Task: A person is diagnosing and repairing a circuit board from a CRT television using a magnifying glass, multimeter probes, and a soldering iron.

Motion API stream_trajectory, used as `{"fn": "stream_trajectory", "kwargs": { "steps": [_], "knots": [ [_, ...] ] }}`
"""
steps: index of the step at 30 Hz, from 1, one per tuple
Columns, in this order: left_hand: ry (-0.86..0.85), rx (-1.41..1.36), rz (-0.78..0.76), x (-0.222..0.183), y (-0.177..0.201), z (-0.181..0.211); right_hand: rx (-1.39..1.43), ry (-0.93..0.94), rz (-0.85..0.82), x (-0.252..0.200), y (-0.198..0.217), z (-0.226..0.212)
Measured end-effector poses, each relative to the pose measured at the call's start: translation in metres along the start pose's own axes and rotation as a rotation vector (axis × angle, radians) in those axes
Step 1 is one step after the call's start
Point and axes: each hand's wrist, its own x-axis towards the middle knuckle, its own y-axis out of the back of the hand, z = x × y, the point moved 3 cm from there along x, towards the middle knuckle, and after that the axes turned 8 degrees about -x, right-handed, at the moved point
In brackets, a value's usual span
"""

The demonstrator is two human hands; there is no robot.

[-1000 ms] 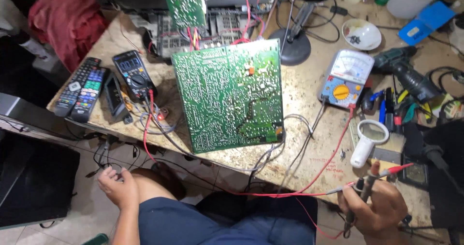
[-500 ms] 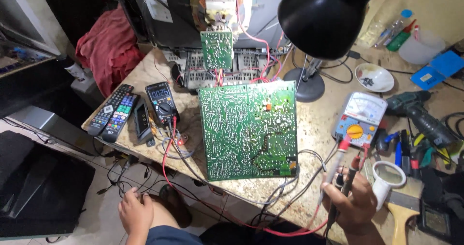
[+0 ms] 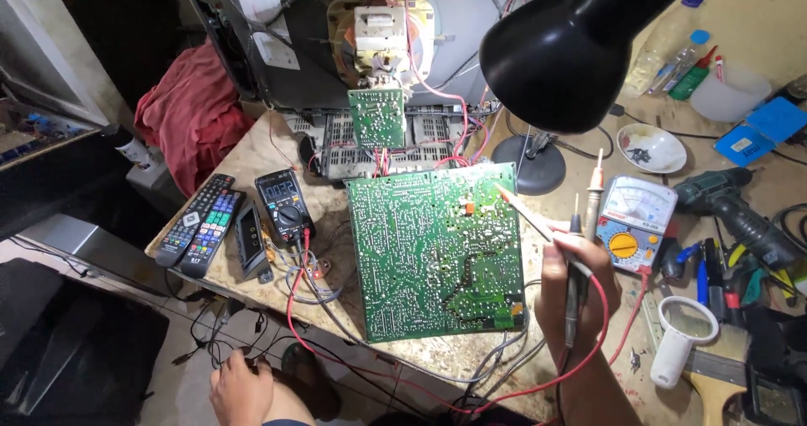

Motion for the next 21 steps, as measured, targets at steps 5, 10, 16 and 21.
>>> {"fn": "stream_trajectory", "kwargs": {
  "steps": [5, 10, 16, 21],
  "knots": [
    [0.059, 0.063, -0.101, 0.004, 0.01, 0.009, 0.046, -0.001, -0.027, -0.009, -0.021, 0.016],
    [0.028, 0.085, -0.105, 0.005, 0.019, 0.014, 0.062, -0.019, -0.085, -0.016, -0.029, 0.027],
    [0.022, 0.09, -0.109, 0.003, 0.022, 0.017, 0.048, -0.017, -0.112, -0.016, -0.031, 0.03],
    [0.004, 0.116, -0.104, 0.007, 0.017, 0.014, 0.054, -0.013, -0.118, -0.015, -0.032, 0.029]
  ]
}}
